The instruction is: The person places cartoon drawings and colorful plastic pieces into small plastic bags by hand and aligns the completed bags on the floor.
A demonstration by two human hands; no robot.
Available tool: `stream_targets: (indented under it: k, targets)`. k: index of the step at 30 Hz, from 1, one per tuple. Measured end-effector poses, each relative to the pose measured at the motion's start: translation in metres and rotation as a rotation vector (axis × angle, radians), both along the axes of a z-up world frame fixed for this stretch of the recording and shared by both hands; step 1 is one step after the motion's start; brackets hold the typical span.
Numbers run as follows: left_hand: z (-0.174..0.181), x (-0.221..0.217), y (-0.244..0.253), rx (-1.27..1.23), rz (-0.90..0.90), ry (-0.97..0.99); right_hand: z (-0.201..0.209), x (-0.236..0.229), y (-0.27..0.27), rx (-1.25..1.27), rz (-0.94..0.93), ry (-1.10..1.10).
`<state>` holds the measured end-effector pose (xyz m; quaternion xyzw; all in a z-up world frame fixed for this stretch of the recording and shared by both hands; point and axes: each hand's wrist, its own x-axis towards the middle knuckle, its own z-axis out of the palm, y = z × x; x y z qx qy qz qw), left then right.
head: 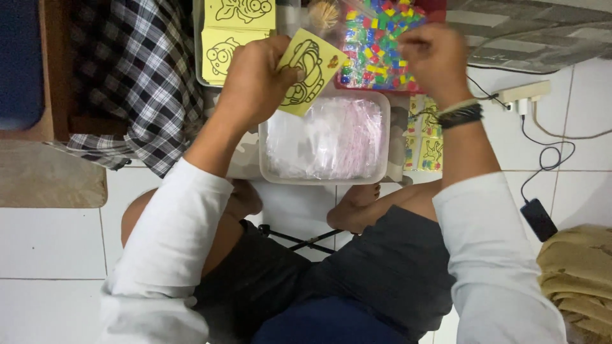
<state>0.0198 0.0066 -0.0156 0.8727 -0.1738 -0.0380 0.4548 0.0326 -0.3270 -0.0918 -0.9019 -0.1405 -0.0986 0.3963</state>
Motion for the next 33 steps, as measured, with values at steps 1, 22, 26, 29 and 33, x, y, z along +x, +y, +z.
stream_targets:
  k: [1, 22, 26, 29, 33]
  targets:
    - [0.001, 0.0, 0.001, 0.008, 0.004, 0.005, -0.019, 0.007, -0.008, -0.161, 0.033, -0.073]
    - [0.006, -0.005, 0.01, 0.012, 0.039, 0.006, -0.045, 0.01, -0.01, -0.627, -0.246, 0.182]
    - [0.006, -0.003, 0.01, 0.044, 0.022, 0.004, -0.066, 0.008, -0.017, -0.856, -0.191, 0.141]
    - [0.008, -0.003, 0.01, 0.007, 0.012, -0.021, -0.063, 0.01, -0.017, -0.801, -0.211, 0.115]
    - [0.008, -0.002, 0.008, 0.003, 0.007, -0.026, -0.051, 0.009, -0.028, -0.713, -0.21, 0.106]
